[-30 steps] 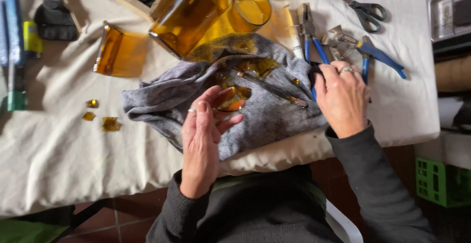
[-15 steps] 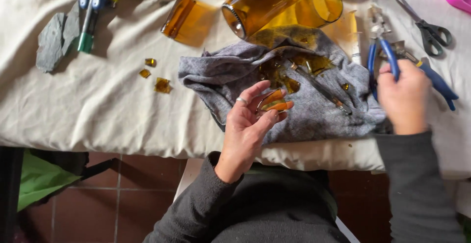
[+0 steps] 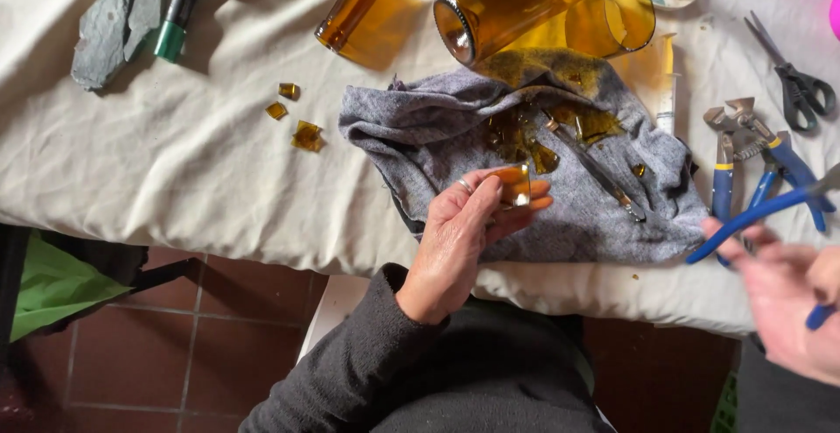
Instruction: Breaking and shaping brown glass bottle fragments using nippers and a glass cutter at a workbench.
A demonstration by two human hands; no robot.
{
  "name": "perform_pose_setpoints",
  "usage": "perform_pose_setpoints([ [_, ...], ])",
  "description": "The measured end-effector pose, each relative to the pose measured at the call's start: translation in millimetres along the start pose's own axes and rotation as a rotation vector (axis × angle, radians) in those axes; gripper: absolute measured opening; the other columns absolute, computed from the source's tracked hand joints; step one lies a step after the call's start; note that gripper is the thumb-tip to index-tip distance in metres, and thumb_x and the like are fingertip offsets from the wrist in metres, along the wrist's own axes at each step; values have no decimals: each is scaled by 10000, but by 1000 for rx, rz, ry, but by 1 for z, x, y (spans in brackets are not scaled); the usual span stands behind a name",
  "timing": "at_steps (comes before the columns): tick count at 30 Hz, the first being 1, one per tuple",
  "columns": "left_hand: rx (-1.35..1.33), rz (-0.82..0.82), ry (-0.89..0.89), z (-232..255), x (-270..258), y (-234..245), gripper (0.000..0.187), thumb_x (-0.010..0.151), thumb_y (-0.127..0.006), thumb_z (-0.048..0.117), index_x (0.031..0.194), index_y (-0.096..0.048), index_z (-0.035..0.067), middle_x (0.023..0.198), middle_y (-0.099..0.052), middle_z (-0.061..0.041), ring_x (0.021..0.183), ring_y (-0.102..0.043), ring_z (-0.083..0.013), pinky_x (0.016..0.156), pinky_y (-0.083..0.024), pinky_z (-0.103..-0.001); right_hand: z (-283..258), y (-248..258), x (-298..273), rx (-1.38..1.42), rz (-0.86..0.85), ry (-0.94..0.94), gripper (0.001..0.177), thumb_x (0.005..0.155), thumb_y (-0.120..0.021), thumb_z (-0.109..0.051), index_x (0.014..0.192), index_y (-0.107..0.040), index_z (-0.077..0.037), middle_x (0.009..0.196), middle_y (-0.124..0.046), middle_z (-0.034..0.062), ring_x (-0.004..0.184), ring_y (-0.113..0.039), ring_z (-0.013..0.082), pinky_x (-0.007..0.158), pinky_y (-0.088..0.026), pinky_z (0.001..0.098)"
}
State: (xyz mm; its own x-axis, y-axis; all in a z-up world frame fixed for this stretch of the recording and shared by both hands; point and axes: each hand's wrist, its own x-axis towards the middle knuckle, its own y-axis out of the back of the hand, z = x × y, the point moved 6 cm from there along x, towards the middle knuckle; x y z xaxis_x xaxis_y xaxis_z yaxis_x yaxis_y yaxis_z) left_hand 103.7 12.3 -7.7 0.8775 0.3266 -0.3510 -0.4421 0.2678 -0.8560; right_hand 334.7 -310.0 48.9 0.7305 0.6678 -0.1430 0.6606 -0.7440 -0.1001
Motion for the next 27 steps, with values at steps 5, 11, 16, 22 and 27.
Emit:
perform_pose_setpoints([
  [5, -7, 43, -102, -4, -4, -7, 246, 1117, -455, 248, 1247, -438, 40, 1312, -671, -205, 1232, -659, -267, 1061, -507, -375, 6, -76, -37, 398, -219, -147, 442, 1076, -679, -280, 720, -511, -81, 867, -660, 160, 1130, -537, 380, 1319, -86, 707],
  [11, -12, 90, -124, -6, -12, -12, 206, 1119, -444, 250, 1172, -393, 58, 1324, -659, -230, 1222, -652, -270, 1070, -504, -397, 20, -137, -51, 160, -303, -216, 303, 982, -664, -252, 745, -595, -77, 1038, -664, 220, 1316, -451, 362, 1206, -149, 600],
  [16, -26, 82, -107, 0, -12, -14, 188, 1120, -432, 244, 1189, -387, 75, 1334, -658, -219, 1234, -652, -261, 1037, -506, -376, 49, -122, -71, 161, -322, -258, 303, 1049, -615, -188, 791, -650, -34, 716, -589, 83, 913, -551, 305, 910, -395, 529],
  [22, -134, 73, -72, 3, -16, -19, 174, 1112, -432, 218, 1208, -381, 82, 1355, -638, -208, 1229, -650, -257, 1007, -544, -377, 35, -175, -60, 60, -405, -245, 289, 1072, -583, -237, 833, -571, -76, 740, -615, 60, 999, -614, 317, 1105, -379, 532],
  [27, -116, 65, -92, 4, -15, -15, 176, 1124, -426, 210, 1222, -372, 74, 1355, -639, -226, 1196, -657, -258, 1006, -546, -375, 30, -182, -59, -149, -460, -206, 318, 1055, -597, -272, 799, -515, -101, 880, -717, 108, 1136, -621, 342, 1117, -408, 548],
])
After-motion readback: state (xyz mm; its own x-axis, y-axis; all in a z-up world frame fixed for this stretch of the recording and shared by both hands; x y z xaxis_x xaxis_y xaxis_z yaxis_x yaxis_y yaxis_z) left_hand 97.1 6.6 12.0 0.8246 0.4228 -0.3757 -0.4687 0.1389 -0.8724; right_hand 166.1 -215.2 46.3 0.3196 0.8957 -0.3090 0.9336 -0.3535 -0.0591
